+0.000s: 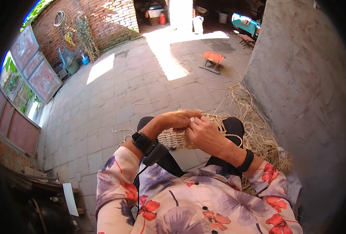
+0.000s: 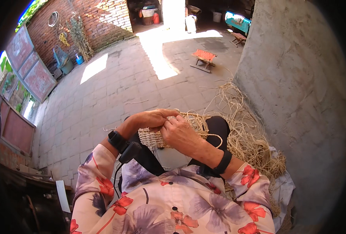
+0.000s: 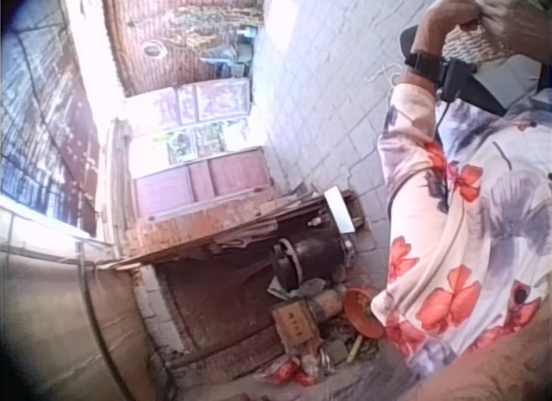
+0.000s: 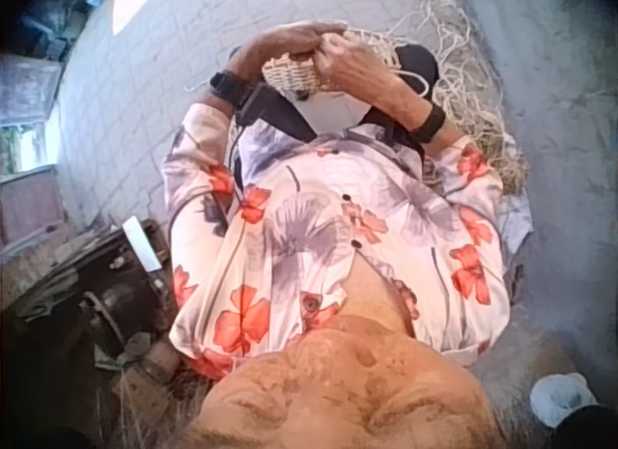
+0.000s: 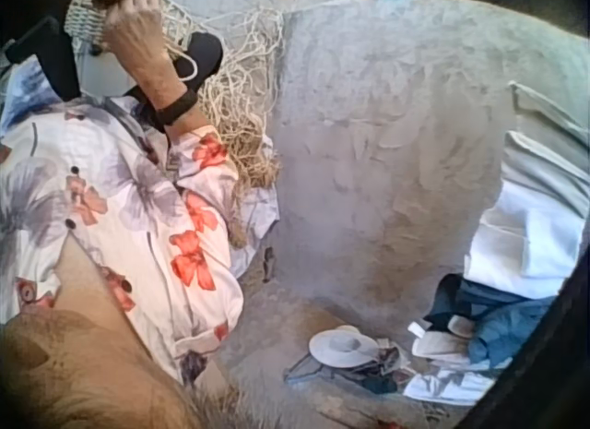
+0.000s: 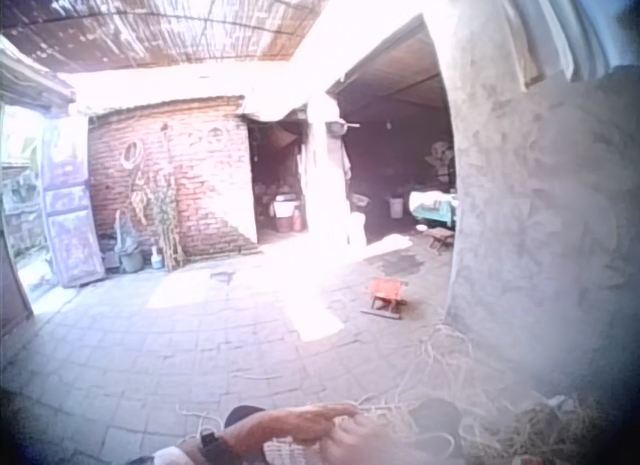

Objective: The person weaves a basket with light-colored fibers, threading long strands through the existing structural framework of the basket one at a time.

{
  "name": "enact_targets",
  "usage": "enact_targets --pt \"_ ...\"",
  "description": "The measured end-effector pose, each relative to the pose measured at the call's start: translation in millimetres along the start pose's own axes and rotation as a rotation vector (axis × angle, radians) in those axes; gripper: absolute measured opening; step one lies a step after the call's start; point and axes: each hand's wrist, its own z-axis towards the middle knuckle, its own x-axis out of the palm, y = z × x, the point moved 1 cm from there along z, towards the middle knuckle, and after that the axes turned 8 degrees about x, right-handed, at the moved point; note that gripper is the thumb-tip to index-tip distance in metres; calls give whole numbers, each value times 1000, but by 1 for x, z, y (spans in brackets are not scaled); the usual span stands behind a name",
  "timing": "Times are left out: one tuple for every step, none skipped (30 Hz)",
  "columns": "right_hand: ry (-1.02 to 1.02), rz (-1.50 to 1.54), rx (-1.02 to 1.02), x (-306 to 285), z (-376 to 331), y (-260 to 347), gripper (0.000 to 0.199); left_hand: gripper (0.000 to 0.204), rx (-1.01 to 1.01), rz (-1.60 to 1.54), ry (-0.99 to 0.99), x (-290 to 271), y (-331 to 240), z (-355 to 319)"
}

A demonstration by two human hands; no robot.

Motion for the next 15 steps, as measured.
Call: enact_targets --pt "0 -5 -1 1 2 1 7 46 13 -39 -15 -1 -1 -1" --pt "3 2 11 3 3 1 7 46 16 -38 -15 -1 0 -2" --pt "6 10 22 5 4 1 6 46 24 -53 -18 0 2 -3" --pt "5 8 23 8 3 0 6 45 30 -68 -20 3 -3 -5" --pt "-40 91 53 11 2 -3 6 45 31 -67 -19 6 -8 -8" --pt "-86 174 85 12 1 -5 6 45 52 38 -116 9 -13 -13" --pt "-87 177 84 12 -1 -7 6 44 70 144 -217 15 -18 -18" --pt "-77 383 210 12 -6 -11 7 38 151 156 -326 21 -11 -26" --pt "-66 590 338 13 -9 -14 9 38 147 155 -323 27 -6 -35" --pt "-63 592 350 8 -9 -14 9 33 253 346 -454 32 -9 -45" --pt "-2 728 453 -2 -6 -15 11 29 360 538 -585 39 -12 -54" --pt "60 862 556 -7 -5 -15 13 21 317 482 -602 47 -9 -58" --pt "55 863 558 -8 -4 -15 13 21 317 486 -599 52 -6 -60" --pt "74 909 555 -8 -3 -15 14 20 406 487 -617 57 -2 -60" --pt "92 954 552 -9 -2 -16 15 19 496 487 -634 61 2 -60"
